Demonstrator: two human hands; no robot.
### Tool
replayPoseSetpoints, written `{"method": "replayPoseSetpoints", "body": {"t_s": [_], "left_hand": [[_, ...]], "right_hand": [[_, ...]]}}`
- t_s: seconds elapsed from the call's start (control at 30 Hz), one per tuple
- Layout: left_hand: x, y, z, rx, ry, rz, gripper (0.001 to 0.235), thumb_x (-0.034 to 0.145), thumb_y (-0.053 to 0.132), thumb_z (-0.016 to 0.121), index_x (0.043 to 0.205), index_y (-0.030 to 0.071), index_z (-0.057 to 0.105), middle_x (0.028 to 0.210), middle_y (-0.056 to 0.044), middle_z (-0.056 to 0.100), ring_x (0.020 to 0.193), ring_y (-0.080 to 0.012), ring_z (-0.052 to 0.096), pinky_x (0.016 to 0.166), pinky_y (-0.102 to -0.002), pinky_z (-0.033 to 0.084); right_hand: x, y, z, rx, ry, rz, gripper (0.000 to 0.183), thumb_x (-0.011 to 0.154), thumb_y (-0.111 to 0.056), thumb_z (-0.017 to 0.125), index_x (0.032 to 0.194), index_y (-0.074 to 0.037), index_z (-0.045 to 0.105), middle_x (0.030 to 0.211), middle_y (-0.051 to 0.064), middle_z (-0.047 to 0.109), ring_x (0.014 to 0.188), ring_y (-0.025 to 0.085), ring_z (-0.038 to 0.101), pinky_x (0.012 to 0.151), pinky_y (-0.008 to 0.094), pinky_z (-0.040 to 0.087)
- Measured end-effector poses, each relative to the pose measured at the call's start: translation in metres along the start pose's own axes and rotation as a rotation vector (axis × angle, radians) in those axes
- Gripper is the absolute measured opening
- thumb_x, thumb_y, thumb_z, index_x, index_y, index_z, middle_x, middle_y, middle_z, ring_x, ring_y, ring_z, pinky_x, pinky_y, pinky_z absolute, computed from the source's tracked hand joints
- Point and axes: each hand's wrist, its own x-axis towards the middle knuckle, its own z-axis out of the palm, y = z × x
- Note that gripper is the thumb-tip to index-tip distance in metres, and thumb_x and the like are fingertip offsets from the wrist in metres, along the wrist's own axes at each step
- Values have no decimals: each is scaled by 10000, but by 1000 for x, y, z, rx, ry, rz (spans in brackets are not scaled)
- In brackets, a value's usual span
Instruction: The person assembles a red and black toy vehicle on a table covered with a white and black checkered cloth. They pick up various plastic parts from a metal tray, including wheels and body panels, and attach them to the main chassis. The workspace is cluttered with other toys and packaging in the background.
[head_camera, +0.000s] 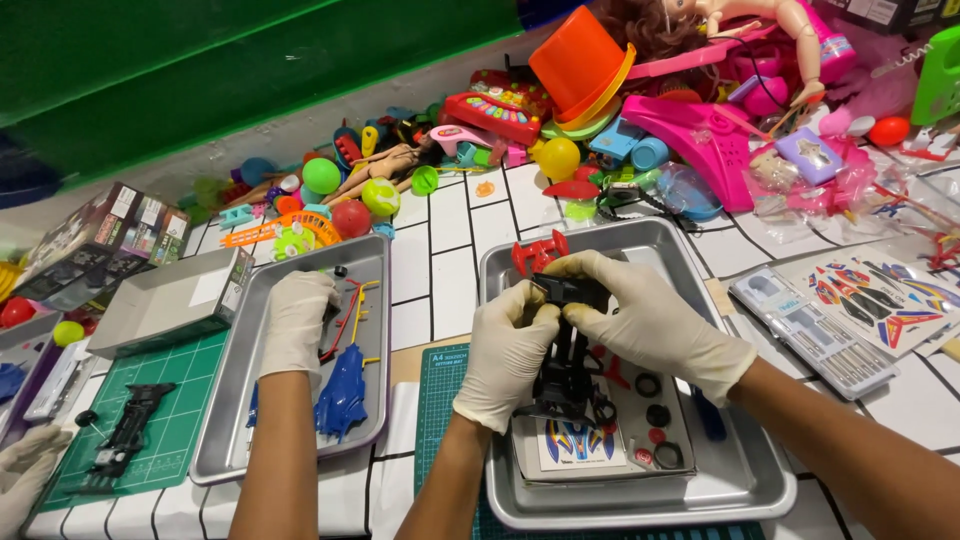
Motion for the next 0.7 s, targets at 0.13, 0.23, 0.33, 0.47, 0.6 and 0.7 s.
{"method": "replayPoseSetpoints", "body": {"t_s": [0.13, 0.23, 0.33, 0.47, 0.6, 0.7], "left_hand": [[-1, 1, -1, 32, -12, 27, 119, 826, -4, 659, 777, 71, 736, 626, -32, 652, 619, -67, 548, 553, -217, 504], [1, 6, 1, 15, 32, -14, 81, 819, 31, 686, 787, 81, 742, 618, -24, 647, 619, -75, 562, 572, -220, 498], [8, 13, -7, -16, 117, -16, 56, 871, 90, 682, 851, 66, 729, 710, -26, 650, 718, -117, 542, 636, -270, 511], [20, 2, -21, 4, 259, 1, 58, 895, 144, 692, 909, 105, 732, 763, -4, 659, 763, -110, 540, 685, -262, 495], [27, -5, -30, -35, 348, -33, 85, 912, 179, 701, 967, 120, 725, 809, -8, 681, 760, -108, 560, 699, -250, 510], [33, -13, -31, -7, 361, -31, 98, 909, 170, 708, 975, 103, 735, 812, -15, 692, 764, -104, 563, 704, -252, 519]], "right_hand": [[0, 2, 0, -10, 11, -9, 499, 830, -56, 743, 1318, -122, 669, 1067, 103, 787, 993, 207, 722, 916, 381, 561], [0, 1, -6, 30, 24, -54, 492, 821, -87, 771, 1302, -99, 670, 1071, 125, 784, 972, 220, 733, 893, 378, 580], [2, 4, -16, 158, 78, -68, 429, 878, -188, 763, 1289, -90, 688, 1062, 130, 763, 966, 250, 719, 916, 398, 578], [10, 26, -25, -33, 194, -144, 381, 869, -138, 788, 1227, -68, 676, 998, 98, 732, 915, 210, 704, 829, 345, 580], [14, 44, -19, -54, 325, -380, 478, 797, -88, 852, 1224, -46, 641, 1004, 88, 630, 841, 205, 683, 768, 309, 556], [3, 27, -20, -78, 293, -543, 449, 823, -150, 857, 1232, -94, 680, 1000, 33, 622, 814, 173, 660, 738, 277, 559]]}}
